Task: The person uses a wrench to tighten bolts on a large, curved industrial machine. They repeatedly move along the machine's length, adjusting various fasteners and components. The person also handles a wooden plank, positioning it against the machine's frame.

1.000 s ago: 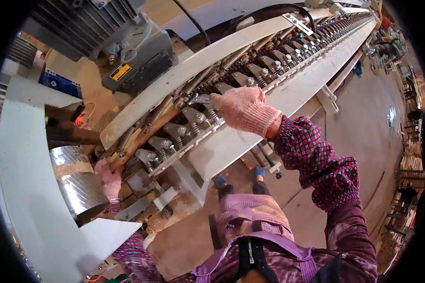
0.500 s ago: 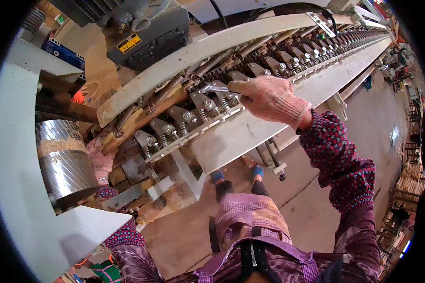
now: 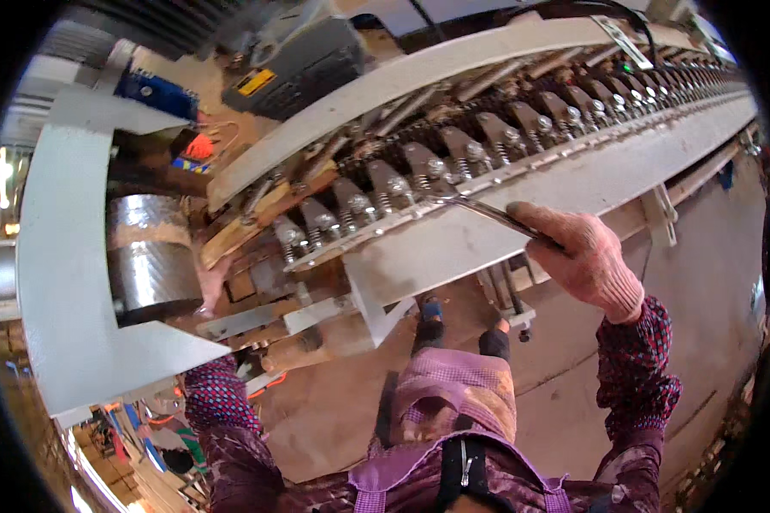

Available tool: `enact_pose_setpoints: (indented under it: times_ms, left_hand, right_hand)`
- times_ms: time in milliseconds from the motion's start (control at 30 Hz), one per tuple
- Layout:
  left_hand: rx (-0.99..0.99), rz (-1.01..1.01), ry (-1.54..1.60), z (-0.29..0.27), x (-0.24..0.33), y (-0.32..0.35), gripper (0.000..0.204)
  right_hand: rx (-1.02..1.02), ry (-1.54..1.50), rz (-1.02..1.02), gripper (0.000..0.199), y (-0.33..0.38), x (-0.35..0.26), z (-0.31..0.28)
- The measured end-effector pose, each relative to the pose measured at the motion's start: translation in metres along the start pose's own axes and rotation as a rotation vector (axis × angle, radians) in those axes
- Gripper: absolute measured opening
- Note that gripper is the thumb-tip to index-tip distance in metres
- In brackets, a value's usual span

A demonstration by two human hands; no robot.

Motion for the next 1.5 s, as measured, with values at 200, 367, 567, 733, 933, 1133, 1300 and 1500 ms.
enact_pose_setpoints:
  times_ms: [200,367,567,733,933,1133,1300,1500]
  left_hand:
    - [-0.237,0.27,-0.902,0.048,0.092,-0.027,0.069]
    - [-0.375,0.349,-0.993,0.033,0.089,-0.038,0.078]
    - [-0.376,0.367,-0.992,0.041,0.077,-0.038,0.081]
    - [-0.398,0.344,-0.93,0.041,0.078,-0.036,0.075]
    - [-0.326,0.411,-0.976,0.042,0.084,-0.035,0.072]
    - [-0.274,-0.106,-0.29,-0.018,0.024,-0.002,0.063]
    - [-0.29,-0.11,-0.262,-0.036,-0.009,0.015,0.055]
    - [-0.355,0.113,-0.589,-0.003,0.03,0.001,0.059]
  right_hand:
    - [-0.255,-0.267,0.103,0.045,-0.007,-0.029,0.049]
    - [-0.34,-0.323,0.047,0.045,-0.022,-0.052,0.077]
    - [-0.125,-0.071,-0.165,0.042,-0.039,-0.059,0.073]
    - [-0.013,0.484,-0.207,0.026,-0.085,-0.096,0.078]
    - [-0.089,0.697,-0.282,0.015,-0.125,-0.122,0.127]
    - [0.173,0.342,-0.688,0.008,-0.14,-0.146,0.134]
    - [-0.025,0.523,-0.448,0.008,-0.138,-0.147,0.153]
    - [0.028,0.73,-0.483,0.022,-0.136,-0.146,0.149]
Point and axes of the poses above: each hand's wrist, its own y-axis away from the middle knuckle, its own z-axis out of the palm, x = y × z, the point moved 7 cm from there along -y, towards the middle knuckle, and after that the axes turned 9 degrees about z, right-handed, at the moved point
